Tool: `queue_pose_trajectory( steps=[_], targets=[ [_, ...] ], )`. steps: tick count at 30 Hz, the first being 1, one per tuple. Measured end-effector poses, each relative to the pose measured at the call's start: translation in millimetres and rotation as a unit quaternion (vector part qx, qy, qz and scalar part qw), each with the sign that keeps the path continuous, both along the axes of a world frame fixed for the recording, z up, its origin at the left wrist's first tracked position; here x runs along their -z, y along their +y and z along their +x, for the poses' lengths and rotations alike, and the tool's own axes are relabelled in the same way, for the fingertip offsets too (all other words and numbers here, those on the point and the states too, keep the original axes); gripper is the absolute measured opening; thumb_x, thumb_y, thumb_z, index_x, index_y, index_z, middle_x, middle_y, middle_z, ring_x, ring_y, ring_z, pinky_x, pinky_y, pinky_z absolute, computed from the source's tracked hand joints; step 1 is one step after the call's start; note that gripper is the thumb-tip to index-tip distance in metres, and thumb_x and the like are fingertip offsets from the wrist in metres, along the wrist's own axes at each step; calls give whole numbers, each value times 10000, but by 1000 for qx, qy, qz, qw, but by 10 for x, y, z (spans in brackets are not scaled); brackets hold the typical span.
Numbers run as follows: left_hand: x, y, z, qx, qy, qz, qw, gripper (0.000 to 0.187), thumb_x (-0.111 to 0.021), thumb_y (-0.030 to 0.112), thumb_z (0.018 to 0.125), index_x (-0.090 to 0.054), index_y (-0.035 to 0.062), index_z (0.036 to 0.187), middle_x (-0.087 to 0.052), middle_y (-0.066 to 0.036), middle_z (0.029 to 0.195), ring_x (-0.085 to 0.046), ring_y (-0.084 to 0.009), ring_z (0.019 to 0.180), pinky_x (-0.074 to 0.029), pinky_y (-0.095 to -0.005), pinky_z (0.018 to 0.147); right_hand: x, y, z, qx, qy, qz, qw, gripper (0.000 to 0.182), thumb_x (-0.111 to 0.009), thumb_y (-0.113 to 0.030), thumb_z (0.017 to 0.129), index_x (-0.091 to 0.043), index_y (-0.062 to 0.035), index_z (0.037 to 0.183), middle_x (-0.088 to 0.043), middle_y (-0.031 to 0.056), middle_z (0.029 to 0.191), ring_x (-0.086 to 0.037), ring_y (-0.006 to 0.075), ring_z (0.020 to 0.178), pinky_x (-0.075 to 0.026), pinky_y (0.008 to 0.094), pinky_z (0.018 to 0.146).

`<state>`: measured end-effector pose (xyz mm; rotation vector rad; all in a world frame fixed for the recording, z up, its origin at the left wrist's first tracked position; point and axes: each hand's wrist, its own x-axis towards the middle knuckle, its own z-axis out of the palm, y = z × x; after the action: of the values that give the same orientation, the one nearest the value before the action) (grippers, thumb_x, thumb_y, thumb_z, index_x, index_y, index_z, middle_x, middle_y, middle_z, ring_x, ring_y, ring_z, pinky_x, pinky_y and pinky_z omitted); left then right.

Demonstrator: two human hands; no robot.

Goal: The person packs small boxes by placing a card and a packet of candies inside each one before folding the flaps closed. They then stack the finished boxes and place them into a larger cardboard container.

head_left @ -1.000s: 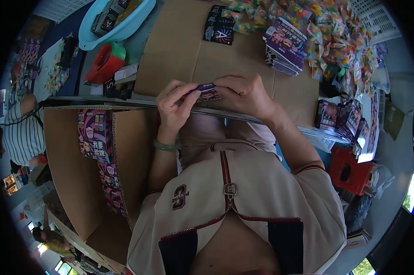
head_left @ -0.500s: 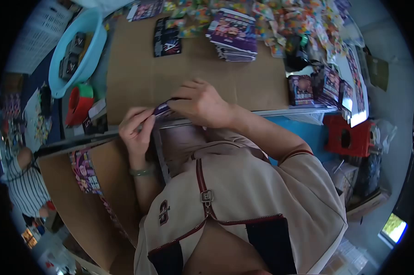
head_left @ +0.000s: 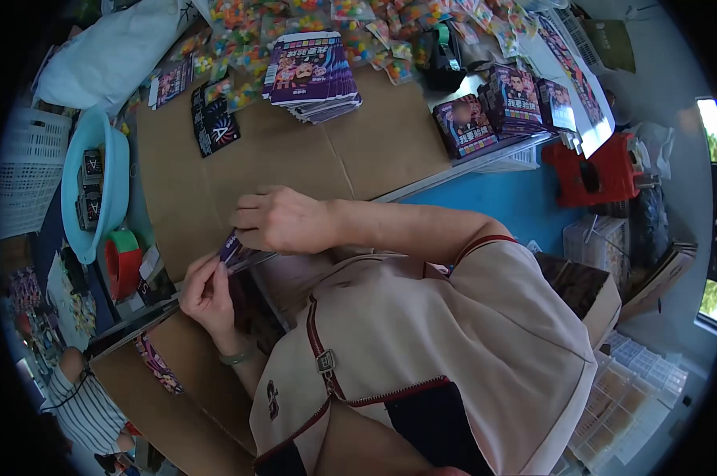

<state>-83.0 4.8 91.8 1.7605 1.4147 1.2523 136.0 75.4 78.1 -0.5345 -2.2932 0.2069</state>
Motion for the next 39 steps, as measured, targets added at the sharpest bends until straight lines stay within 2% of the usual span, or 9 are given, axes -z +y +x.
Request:
queue_pose_trajectory(
  steps=[6,8,13,15,23,30,35,37,39],
  targets=[
    [-209,131,88,25,220,96,970,82,-663,-73,799,-654,-26,866,-669,-122,808,-646,-193,703,-513,-295,653,-11,84,93,-34,-32,-5,999,178,-612,-171,695,-622,-71,842,-562,33,860,-582,220,848,-508,342,673],
    [-181,125,-22,26,134,-8,991,64,-658,-70,802,-643,-19,838,-665,-117,803,-645,-187,685,-511,-298,643,-55,93,72,-33,-30,-11,999,176,-622,-146,682,-614,-59,835,-574,40,866,-588,224,856,-518,338,666],
    [57,-6,130,-60,143,71,985,83,-645,-85,813,-643,-25,870,-667,-121,848,-645,-164,671,-508,-270,598,-65,143,12,-54,-25,-53,997,255,-656,-87,649,-642,-62,902,-614,35,924,-601,215,887,-527,326,644],
    [102,-44,139,-58,-5,42,997,96,-639,-99,820,-647,-42,897,-667,-132,911,-639,-153,674,-514,-260,582,-36,130,-35,-56,-13,-47,997,274,-667,-85,643,-657,-72,916,-621,35,926,-603,215,866,-526,324,636],
    [68,29,32,-5,121,122,985,151,-685,-69,812,-680,-20,955,-665,-157,969,-676,-218,764,-556,-287,645,27,150,-136,-63,59,-126,988,251,-710,-70,675,-704,-106,923,-665,43,1066,-622,221,820,-512,347,654],
    [401,-93,222,-137,149,225,953,199,-719,-61,786,-699,1,973,-673,-176,1000,-682,-278,831,-558,-329,731,177,-86,-72,7,56,-70,996,421,-740,-77,666,-691,-111,1083,-525,161,1343,-545,329,1162,-466,425,843],
    [411,50,699,-99,27,142,985,192,-708,-52,809,-690,-13,996,-679,-156,982,-679,-233,812,-549,-300,725,138,-359,33,152,65,-164,973,700,-805,-161,600,-567,-92,1255,-326,287,1461,-398,510,1255,-391,535,1027],
    [363,143,994,-39,-170,9,985,179,-687,-26,844,-684,-10,1022,-679,-121,957,-669,-179,809,-537,-273,721,61,-352,298,224,34,-147,963,664,-796,-178,619,-560,-98,1234,-312,263,1470,-394,495,1257,-404,539,991],
    [259,231,1285,13,-179,-10,984,174,-680,-7,857,-679,-9,1031,-677,-106,945,-664,-160,805,-534,-266,721,-62,-360,650,294,-3,-144,945,566,-766,-174,644,-561,-85,1165,-350,241,1440,-398,481,1244,-404,545,971]
  ],
)
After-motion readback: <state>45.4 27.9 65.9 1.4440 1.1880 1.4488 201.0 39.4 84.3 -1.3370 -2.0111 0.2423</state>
